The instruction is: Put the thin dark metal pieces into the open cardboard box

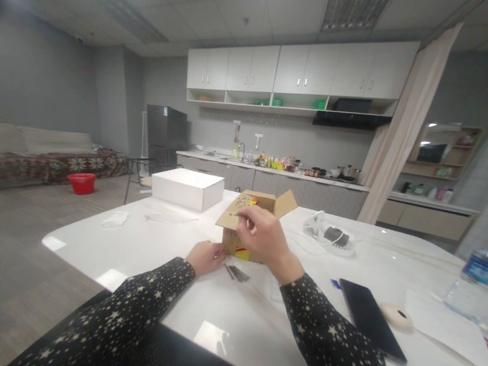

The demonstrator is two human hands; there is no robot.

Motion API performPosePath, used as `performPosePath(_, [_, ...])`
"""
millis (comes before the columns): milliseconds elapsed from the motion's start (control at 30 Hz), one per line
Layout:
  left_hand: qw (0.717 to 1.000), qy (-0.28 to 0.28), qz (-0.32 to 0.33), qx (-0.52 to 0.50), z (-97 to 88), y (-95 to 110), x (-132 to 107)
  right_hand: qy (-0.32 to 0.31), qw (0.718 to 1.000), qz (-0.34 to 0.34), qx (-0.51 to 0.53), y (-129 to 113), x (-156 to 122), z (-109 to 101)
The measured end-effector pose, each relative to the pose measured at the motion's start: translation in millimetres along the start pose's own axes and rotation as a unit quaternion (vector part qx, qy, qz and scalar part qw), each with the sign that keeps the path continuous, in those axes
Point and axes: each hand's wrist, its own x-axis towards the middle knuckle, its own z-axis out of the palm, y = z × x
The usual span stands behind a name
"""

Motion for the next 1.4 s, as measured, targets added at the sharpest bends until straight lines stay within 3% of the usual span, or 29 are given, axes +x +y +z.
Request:
performPosePath(67, [1.000,-0.002,-0.003,-0.003,-1.2,0.9,-0.2,-0.048,0.997,-0.066,-0.004,-12.4,-15.7,4.3])
performPosePath(167, [1.000,-0.006,-0.007,-0.007,-2.9,1.4,-0.4,-0.205,0.971,-0.113,-0.056,-20.9,-43.1,13.7])
performPosePath(233, [1.000,-0.008,-0.010,-0.008,-3.5,1.3,-0.3,-0.300,0.946,-0.069,-0.105,-19.2,-59.4,20.2])
performPosePath(333, [1.000,-0.009,-0.014,-0.006,-3.2,1.2,0.3,-0.362,0.922,0.029,-0.137,-9.8,-76.7,27.2])
performPosePath(433, [1.000,-0.010,-0.016,-0.003,-1.6,0.5,0.9,-0.377,0.912,0.106,-0.123,0.4,-86.8,29.7])
performPosePath(533, [1.000,-0.010,-0.020,0.000,0.5,-0.6,1.3,-0.381,0.907,0.141,-0.109,5.0,-93.0,30.4])
performPosePath(1033, [1.000,0.001,-0.017,-0.014,6.0,-4.0,1.5,-0.362,0.912,0.180,-0.075,-0.4,-100.7,46.8])
performPosePath(1400, [0.999,0.015,-0.022,-0.026,2.1,-9.1,-1.9,-0.386,0.897,0.184,-0.110,-7.9,-95.0,44.5])
